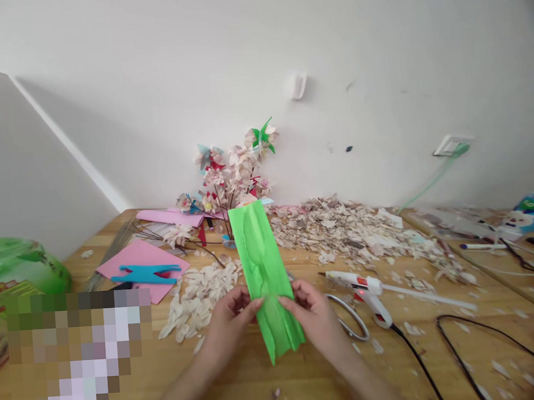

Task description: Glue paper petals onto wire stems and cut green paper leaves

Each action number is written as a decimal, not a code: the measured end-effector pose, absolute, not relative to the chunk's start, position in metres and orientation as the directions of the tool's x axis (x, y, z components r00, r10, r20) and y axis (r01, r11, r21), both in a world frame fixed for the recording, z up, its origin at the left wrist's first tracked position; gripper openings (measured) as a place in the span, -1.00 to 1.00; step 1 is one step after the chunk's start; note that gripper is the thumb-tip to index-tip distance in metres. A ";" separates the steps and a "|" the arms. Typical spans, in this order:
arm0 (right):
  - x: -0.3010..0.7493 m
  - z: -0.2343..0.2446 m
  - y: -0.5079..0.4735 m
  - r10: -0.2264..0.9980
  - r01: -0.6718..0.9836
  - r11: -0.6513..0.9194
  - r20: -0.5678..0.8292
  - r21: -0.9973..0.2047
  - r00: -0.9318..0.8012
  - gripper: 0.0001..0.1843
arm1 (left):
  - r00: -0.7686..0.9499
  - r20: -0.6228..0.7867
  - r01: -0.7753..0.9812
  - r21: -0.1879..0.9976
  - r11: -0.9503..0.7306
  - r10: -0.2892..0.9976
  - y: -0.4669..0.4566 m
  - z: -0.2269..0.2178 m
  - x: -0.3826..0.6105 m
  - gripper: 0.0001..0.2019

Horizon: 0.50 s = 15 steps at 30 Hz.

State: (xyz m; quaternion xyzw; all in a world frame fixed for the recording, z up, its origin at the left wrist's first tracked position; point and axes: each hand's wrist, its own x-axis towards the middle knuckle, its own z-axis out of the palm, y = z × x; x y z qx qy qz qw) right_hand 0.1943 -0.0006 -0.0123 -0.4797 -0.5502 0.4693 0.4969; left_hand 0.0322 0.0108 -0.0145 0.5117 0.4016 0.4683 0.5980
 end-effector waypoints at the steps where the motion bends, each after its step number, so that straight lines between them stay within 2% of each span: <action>1: 0.196 -0.010 0.000 0.994 0.051 0.108 0.107 -0.993 -0.030 -0.76 | 0.237 0.004 -0.152 0.988 0.033 0.972 0.011 -0.013 0.032 -0.75; 8: 0.229 0.027 -0.006 0.970 0.132 0.190 0.207 -0.973 0.127 -0.75 | 0.195 0.054 -0.026 0.998 -0.050 0.979 0.010 -0.011 0.030 -0.73; 11: 0.255 0.039 -0.018 0.981 0.294 0.153 0.180 -0.944 0.070 -0.78 | 0.220 0.089 0.133 0.984 -0.120 0.971 0.001 -0.018 0.033 -0.71; 15: 0.304 0.047 -0.055 0.979 0.543 0.135 0.197 -0.829 0.057 -0.74 | 0.434 0.140 0.298 0.910 -0.289 0.890 -0.017 -0.024 0.040 -0.63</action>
